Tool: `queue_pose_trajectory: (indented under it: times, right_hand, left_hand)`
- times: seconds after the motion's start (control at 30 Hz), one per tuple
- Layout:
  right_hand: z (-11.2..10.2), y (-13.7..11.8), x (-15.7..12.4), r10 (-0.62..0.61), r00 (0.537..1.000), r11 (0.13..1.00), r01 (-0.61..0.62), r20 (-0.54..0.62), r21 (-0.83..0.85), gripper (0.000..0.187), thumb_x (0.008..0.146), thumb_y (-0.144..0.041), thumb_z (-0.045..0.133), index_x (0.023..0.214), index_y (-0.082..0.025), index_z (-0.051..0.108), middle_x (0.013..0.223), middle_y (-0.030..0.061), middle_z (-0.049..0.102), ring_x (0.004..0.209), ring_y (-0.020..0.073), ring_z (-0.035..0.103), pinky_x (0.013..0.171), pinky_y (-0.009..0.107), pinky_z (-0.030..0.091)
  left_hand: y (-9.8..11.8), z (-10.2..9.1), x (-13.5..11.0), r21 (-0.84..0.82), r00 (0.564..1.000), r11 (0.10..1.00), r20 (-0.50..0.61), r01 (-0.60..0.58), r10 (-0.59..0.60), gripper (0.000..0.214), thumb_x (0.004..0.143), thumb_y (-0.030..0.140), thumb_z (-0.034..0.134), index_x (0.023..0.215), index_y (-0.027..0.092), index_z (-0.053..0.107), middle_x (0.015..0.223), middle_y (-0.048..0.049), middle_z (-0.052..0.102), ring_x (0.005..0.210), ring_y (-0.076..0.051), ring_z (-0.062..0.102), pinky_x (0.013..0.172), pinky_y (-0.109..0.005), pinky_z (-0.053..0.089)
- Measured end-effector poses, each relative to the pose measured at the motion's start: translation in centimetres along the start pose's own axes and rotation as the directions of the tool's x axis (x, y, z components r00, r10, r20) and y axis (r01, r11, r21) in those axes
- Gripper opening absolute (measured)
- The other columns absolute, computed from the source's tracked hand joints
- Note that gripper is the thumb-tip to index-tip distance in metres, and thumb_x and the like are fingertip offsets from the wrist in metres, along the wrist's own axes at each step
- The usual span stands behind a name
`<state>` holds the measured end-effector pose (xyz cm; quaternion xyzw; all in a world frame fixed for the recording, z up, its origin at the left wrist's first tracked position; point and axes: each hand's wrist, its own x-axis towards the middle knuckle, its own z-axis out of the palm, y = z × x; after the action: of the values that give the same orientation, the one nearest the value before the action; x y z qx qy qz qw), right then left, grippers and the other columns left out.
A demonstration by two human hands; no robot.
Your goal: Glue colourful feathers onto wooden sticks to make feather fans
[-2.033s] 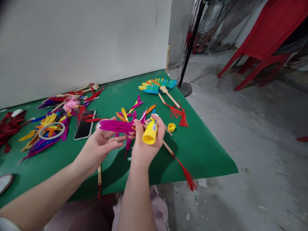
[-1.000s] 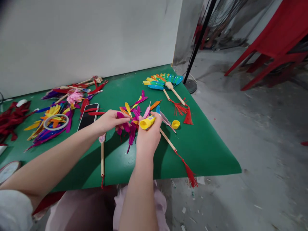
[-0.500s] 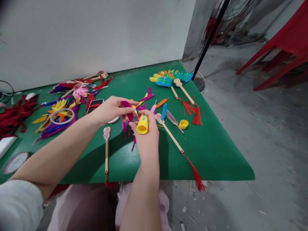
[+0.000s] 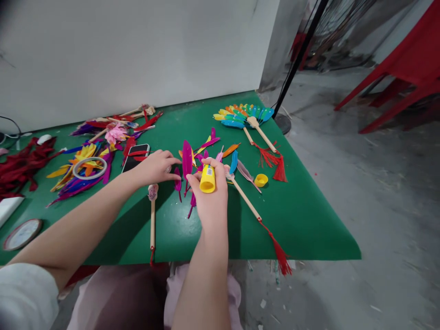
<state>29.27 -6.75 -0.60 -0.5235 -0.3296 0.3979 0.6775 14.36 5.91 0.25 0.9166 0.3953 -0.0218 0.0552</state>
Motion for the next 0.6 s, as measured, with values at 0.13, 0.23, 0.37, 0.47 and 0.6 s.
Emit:
queue_pose_trajectory:
  times: [0.13, 0.23, 0.37, 0.47, 0.6]
  right_hand:
    - [0.0, 0.2, 0.1, -0.015, 1.0, 0.999, 0.014, -0.023, -0.048, 0.038, 0.064, -0.02, 0.067, 0.097, -0.028, 0.05, 0.066, -0.0065, 0.055, 0.065, 0.0144, 0.06, 0.064, 0.033, 0.052]
    - [0.0, 0.3, 0.1, -0.029, 0.999, 0.998, 0.027, -0.031, -0.051, 0.038, 0.063, -0.02, 0.068, 0.096, -0.028, 0.051, 0.073, -0.0047, 0.056, 0.067, 0.0147, 0.061, 0.066, 0.034, 0.052]
    - [0.0, 0.2, 0.1, -0.058, 0.997, 0.996, 0.054, -0.058, -0.069, 0.035, 0.064, -0.021, 0.068, 0.095, -0.028, 0.052, 0.089, -0.0017, 0.056, 0.069, 0.0139, 0.06, 0.069, 0.035, 0.052]
    - [0.0, 0.2, 0.1, -0.064, 0.996, 0.994, 0.058, -0.06, -0.088, 0.035, 0.064, -0.021, 0.068, 0.095, -0.028, 0.052, 0.093, -0.0013, 0.056, 0.069, 0.0135, 0.06, 0.069, 0.035, 0.052]
    - [0.0, 0.2, 0.1, -0.071, 0.996, 0.995, 0.067, -0.057, -0.08, 0.036, 0.064, -0.021, 0.068, 0.095, -0.029, 0.052, 0.092, -0.0017, 0.056, 0.068, 0.0131, 0.059, 0.067, 0.035, 0.052]
  left_hand:
    - [-0.1, 0.5, 0.2, 0.115, 0.995, 0.989, 0.048, -0.093, 0.088, 0.05, 0.069, 0.054, 0.064, 0.102, 0.016, 0.061, 0.096, -0.0115, 0.058, 0.088, -0.024, 0.05, 0.079, -0.033, 0.036]
    - [-0.2, 0.4, 0.5, 0.094, 0.987, 0.985, 0.086, -0.144, 0.136, 0.035, 0.072, 0.05, 0.063, 0.083, 0.017, 0.063, 0.085, -0.0073, 0.06, 0.081, -0.02, 0.05, 0.076, -0.03, 0.035]
    - [-0.1, -0.1, 0.8, 0.043, 0.973, 0.979, 0.129, -0.197, 0.191, 0.018, 0.076, 0.036, 0.063, 0.077, 0.018, 0.062, 0.077, -0.0018, 0.063, 0.078, -0.017, 0.052, 0.074, -0.026, 0.034]
    - [0.2, -0.4, 0.7, 0.011, 0.972, 0.981, 0.134, -0.194, 0.191, 0.009, 0.079, 0.026, 0.06, 0.084, 0.019, 0.063, 0.079, -0.0007, 0.066, 0.081, -0.016, 0.053, 0.073, -0.025, 0.036]
    - [0.4, -0.8, 0.8, 0.006, 0.977, 0.985, 0.124, -0.174, 0.172, 0.022, 0.081, 0.025, 0.057, 0.102, 0.02, 0.062, 0.087, -0.0037, 0.068, 0.086, -0.018, 0.055, 0.076, -0.027, 0.038]
